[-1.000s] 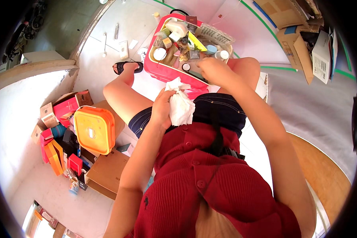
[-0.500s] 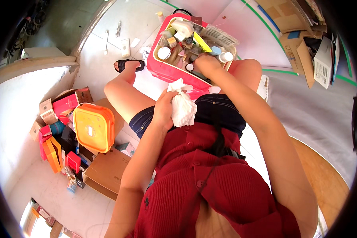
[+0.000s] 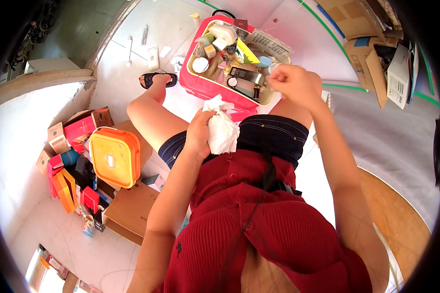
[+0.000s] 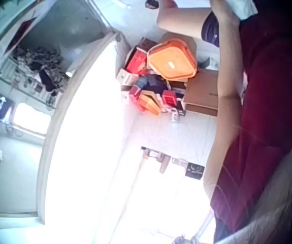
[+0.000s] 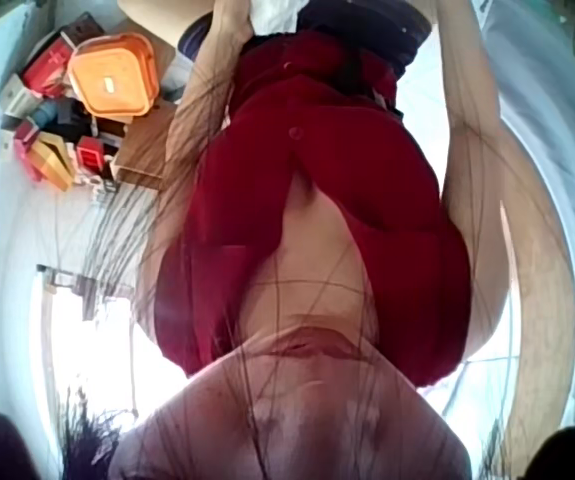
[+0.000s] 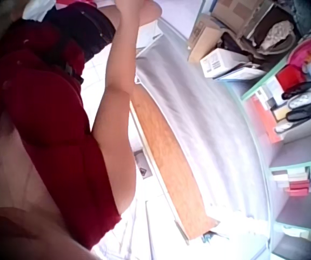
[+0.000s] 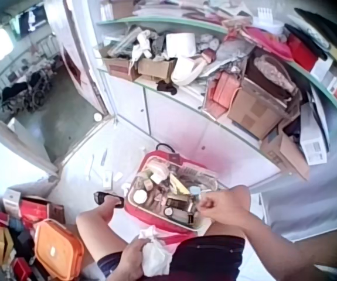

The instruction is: The person wipes various small cosmetic bottles and an eyelash curler with a white cloth, then organizes them into a basket and places the items on a shelf.

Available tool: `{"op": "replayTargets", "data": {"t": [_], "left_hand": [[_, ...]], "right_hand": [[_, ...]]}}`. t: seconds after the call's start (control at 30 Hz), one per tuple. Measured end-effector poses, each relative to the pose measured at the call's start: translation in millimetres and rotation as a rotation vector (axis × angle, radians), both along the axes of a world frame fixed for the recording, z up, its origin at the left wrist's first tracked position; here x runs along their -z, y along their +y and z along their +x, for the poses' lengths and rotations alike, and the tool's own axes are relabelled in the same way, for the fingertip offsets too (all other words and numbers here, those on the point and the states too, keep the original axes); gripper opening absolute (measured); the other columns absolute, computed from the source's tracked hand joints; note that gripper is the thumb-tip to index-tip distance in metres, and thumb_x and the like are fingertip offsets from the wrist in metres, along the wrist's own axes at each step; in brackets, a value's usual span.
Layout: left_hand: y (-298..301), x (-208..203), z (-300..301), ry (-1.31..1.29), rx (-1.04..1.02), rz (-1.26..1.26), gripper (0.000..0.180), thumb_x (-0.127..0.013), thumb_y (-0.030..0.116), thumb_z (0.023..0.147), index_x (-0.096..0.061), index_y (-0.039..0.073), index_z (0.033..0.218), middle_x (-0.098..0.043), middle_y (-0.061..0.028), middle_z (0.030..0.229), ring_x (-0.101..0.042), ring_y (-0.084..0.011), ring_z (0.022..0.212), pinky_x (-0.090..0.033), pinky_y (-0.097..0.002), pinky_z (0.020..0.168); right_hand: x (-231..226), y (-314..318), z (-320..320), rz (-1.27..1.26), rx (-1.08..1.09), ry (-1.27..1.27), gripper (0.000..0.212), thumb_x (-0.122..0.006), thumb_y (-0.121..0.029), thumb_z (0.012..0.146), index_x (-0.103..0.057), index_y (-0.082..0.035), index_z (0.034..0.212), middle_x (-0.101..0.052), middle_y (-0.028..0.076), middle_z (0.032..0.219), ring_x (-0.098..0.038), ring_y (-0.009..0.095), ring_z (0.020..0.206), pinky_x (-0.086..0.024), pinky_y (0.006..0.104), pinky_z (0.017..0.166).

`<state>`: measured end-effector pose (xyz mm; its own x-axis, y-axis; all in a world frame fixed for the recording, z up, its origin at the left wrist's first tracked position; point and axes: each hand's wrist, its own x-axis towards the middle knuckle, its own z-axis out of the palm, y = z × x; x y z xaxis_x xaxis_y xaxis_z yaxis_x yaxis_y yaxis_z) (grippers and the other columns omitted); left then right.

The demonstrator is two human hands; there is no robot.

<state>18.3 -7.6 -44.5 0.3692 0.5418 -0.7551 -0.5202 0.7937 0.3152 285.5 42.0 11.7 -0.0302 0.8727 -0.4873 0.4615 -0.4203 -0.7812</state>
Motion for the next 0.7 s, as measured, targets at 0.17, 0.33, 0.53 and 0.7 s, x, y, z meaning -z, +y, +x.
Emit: {"op": "replayTargets", "data": {"t": [0.17,0.33,0.53,0.7], "left_hand": [[3,-4,6,0.010,0.029,0.008,0.027,-0.040,0.007,0.088,-0.048,-0.002,0.113,-0.061,-0.0142,0.095,-0.063,-0.0249,0.083,-0.054,-0.0382,0.074],[3,-4,14,0.005,0.053,0.025,0.026,-0.040,0.006,0.088,-0.050,-0.001,0.111,-0.061,-0.0136,0.094,-0.063,-0.0242,0.082,-0.053,-0.0372,0.074],[3,-12,16,0.017,0.044,0.043,0.025,-0.040,0.006,0.088,-0.050,-0.001,0.110,-0.061,-0.0132,0.093,-0.063,-0.0239,0.082,-0.053,-0.0371,0.075],[2,-16,10,0.074,0.015,0.010,0.026,-0.040,0.007,0.088,-0.049,-0.001,0.111,-0.062,-0.0134,0.093,-0.063,-0.0243,0.082,-0.053,-0.0375,0.075]], "right_hand": [[-9,-17,69,0.249,0.248,-0.469,0.018,-0.063,-0.011,0.074,-0.066,-0.005,0.091,-0.066,0.009,0.074,-0.064,0.019,0.064,-0.049,0.0300,0.060],[6,-29,35,0.576,-0.075,-0.797,0.028,-0.066,-0.010,0.072,-0.063,-0.005,0.099,-0.066,0.011,0.082,-0.063,0.022,0.069,-0.049,0.0317,0.063],[59,-6,-35,0.385,-0.584,-0.944,0.027,-0.066,-0.010,0.069,-0.063,-0.002,0.095,-0.065,0.015,0.091,-0.064,0.028,0.079,-0.052,0.0362,0.067],[71,0,-37,0.454,-0.529,-0.921,0.021,-0.064,-0.010,0.070,-0.063,-0.004,0.090,-0.065,0.015,0.079,-0.065,0.030,0.067,-0.052,0.0382,0.059]]}}
